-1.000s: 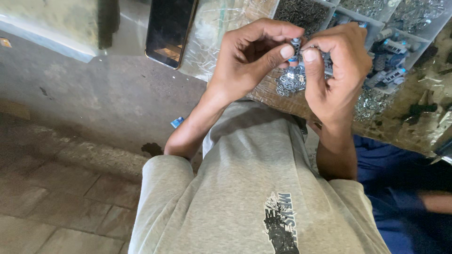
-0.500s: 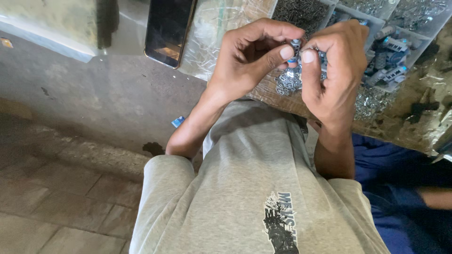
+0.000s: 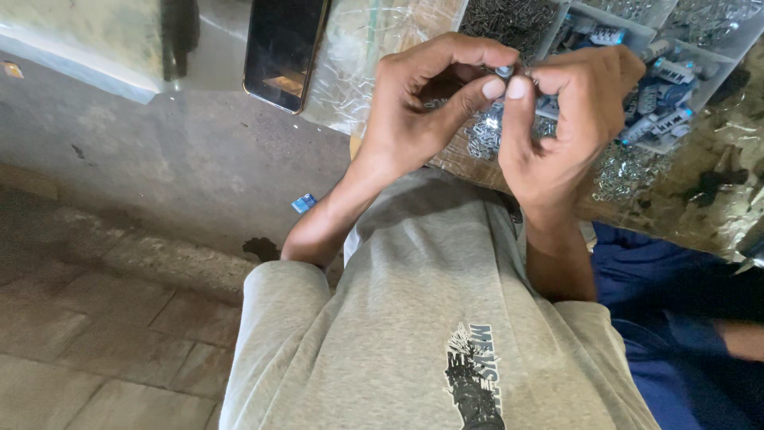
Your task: The person sits at a workbench assembling small electrical connector components by hand, picking small screws from a compartment tray and fitting them into a connector body held in both hands, repeating the assembly on successive connector units.
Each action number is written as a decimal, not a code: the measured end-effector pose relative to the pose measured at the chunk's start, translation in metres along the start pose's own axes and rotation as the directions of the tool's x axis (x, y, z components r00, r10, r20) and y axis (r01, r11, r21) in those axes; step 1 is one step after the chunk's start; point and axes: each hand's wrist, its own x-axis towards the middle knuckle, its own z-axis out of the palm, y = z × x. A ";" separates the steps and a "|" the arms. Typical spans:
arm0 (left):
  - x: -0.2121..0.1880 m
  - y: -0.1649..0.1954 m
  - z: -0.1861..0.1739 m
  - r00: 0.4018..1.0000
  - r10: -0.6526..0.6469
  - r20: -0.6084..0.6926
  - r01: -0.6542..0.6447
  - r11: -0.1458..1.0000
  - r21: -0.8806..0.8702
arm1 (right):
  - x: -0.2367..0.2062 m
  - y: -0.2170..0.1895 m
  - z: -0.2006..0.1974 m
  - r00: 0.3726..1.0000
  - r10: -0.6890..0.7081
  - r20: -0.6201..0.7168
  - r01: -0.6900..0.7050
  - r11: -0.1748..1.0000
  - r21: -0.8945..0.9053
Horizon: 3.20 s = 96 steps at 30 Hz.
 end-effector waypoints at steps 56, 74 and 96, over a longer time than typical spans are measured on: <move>-0.012 -0.012 0.008 1.000 0.013 -0.023 -0.017 0.983 -0.181 | -0.002 0.021 -0.005 0.994 0.096 0.051 -0.108 0.906 0.409; -0.003 -0.021 -0.003 0.998 -0.043 -0.053 0.028 0.966 -0.258 | 0.008 0.018 0.001 0.997 -0.005 0.076 -0.016 0.963 0.269; 0.003 -0.008 -0.017 0.998 0.063 -0.003 -0.063 0.998 0.019 | 0.030 0.038 -0.016 0.889 -0.356 0.287 0.379 0.925 -0.027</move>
